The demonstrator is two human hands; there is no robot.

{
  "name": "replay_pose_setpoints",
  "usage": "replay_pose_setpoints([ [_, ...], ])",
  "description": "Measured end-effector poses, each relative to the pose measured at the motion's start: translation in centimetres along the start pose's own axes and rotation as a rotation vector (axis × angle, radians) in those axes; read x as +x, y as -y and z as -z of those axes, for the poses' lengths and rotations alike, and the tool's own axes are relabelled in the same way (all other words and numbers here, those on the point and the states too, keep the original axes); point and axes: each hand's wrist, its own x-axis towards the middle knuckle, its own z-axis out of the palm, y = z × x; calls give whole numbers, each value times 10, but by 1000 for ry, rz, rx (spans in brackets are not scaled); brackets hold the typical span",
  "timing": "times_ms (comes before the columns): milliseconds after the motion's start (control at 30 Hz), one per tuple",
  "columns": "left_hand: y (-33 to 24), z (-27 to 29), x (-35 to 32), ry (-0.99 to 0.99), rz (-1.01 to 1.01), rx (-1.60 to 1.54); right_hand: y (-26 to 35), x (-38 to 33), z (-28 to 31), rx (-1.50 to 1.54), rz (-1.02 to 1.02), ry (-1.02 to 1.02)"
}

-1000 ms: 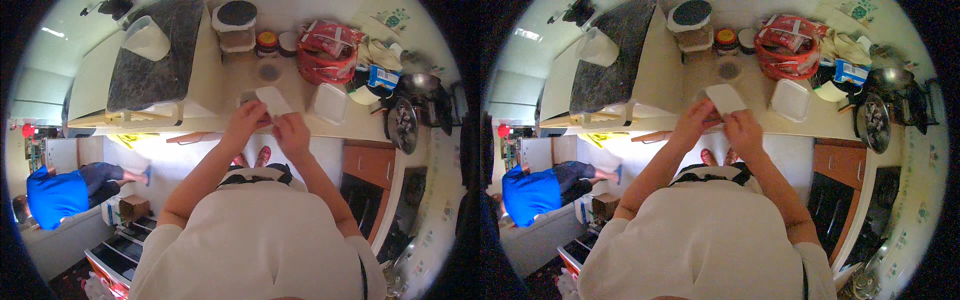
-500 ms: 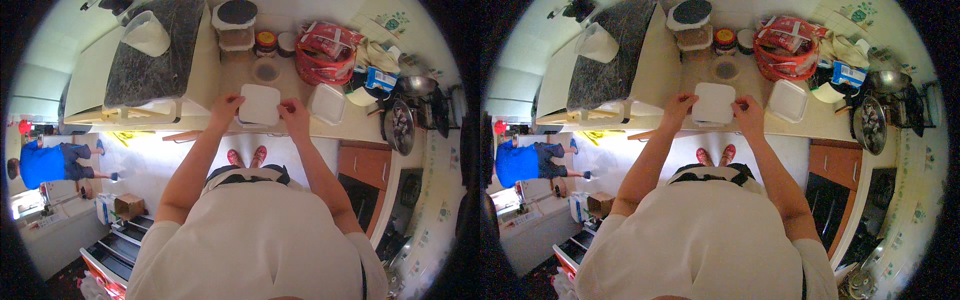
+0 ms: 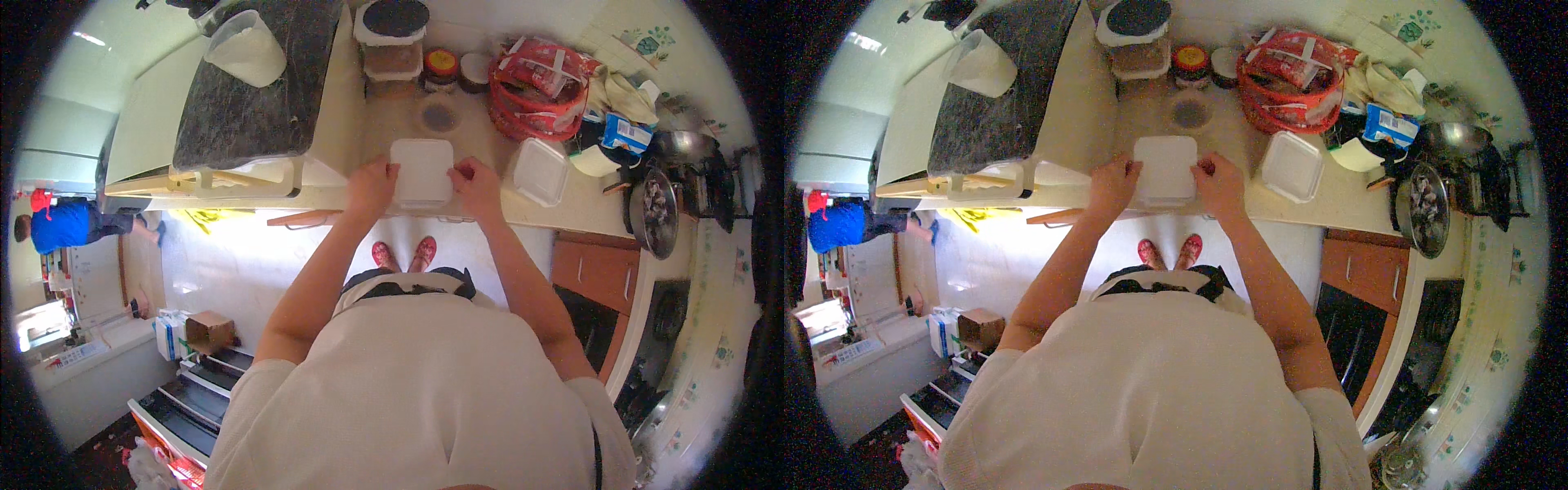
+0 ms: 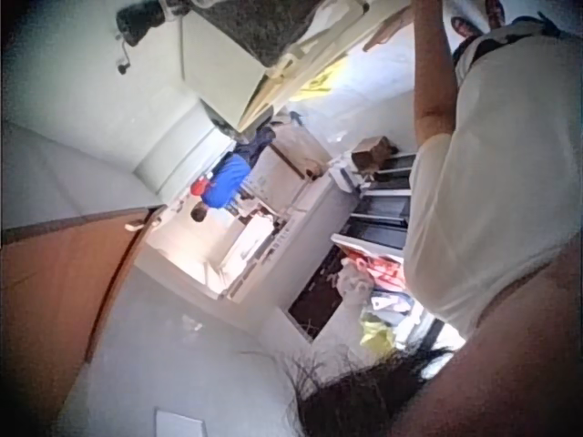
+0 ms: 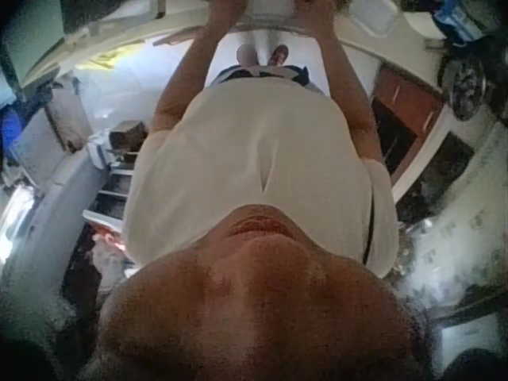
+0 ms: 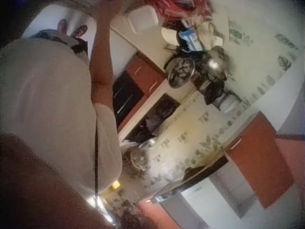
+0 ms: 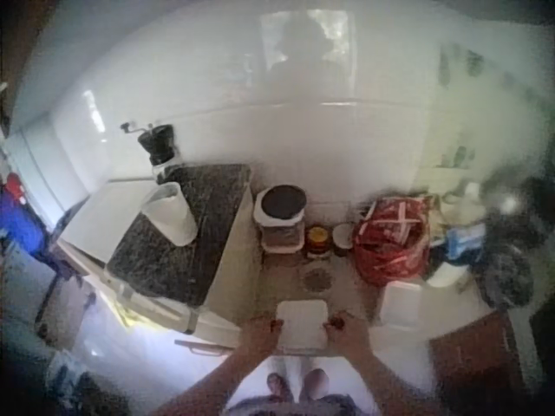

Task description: The person retrieves a plastic bag of white powder from a cabinet, opens it, and repeatedly scoops the powder with a small cup into a metal bowl. The person also briefly opens a white container and removes a small white item before returning to the powder transfer.

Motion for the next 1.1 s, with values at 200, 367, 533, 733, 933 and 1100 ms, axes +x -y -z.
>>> replay_pose_setpoints([
  [200,-5,0,4,-21,49,-75,8,4,5,-80,53,-33],
  [367,-3,0,-3,-8,33,-77,9,-1,9,-217,107,43],
  [533,0,0,-8,40,103,-135,5,-5,9,-93,-33,73],
  [733,30,-25,-19,170,445,-753,-11,-8,-5,160,-166,53],
  [933,29,-25,-35,192,609,-1005,4,-19,1,469,-408,151],
  [1100,5,-8,-27,224,126,-74,20,-18,5,-434,70,184],
])
